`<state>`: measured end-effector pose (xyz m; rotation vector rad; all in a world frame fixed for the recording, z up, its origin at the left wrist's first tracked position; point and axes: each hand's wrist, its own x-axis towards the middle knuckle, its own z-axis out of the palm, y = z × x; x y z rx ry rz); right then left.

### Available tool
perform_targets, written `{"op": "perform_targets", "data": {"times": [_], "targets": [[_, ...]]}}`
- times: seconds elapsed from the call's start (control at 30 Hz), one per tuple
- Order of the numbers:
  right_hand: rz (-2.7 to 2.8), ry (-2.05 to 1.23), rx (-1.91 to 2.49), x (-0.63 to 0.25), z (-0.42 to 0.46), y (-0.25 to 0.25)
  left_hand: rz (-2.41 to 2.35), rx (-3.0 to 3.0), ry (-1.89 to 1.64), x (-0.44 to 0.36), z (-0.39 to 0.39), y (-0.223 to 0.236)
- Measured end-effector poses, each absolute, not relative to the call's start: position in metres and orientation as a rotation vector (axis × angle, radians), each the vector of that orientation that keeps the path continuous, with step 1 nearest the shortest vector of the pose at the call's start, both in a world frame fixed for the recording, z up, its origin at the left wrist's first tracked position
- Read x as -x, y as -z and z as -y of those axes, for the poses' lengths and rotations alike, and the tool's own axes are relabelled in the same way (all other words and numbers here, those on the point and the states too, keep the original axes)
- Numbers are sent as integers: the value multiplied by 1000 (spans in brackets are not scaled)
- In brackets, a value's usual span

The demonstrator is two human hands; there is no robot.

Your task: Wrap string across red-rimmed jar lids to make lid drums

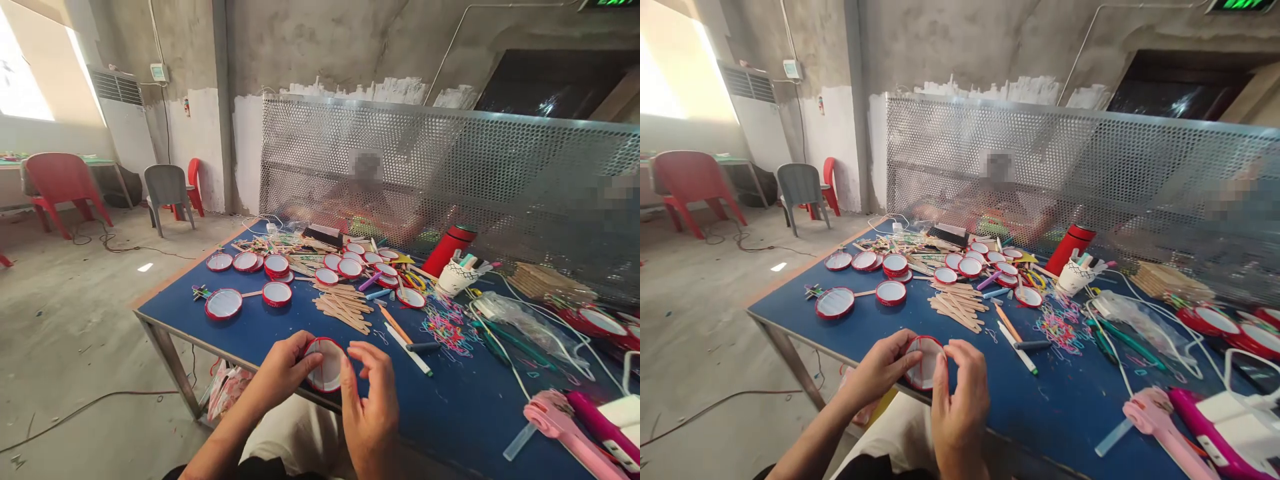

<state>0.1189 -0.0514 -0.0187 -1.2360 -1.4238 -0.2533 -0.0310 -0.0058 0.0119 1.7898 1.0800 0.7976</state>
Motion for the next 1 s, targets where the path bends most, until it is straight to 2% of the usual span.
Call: {"op": "perform_targets", "data": {"times": [0.1, 0.27, 0.53, 0.67, 1.0], "targets": [[1561, 385, 1248, -120, 49, 9, -1120, -1865, -820, 26, 10, -10], [1646, 395, 1314, -116, 40, 8, -1109, -1955, -840, 24, 10, -1], [1389, -95, 1269, -116, 35, 6, -1150, -1997, -792, 25, 9, -3], [1285, -197, 1283, -117, 33, 7, -1139, -1971, -763, 24, 10, -8], [1621, 49, 1172, -124, 35, -2, -1164, -1961, -781, 24, 9, 0]]}}
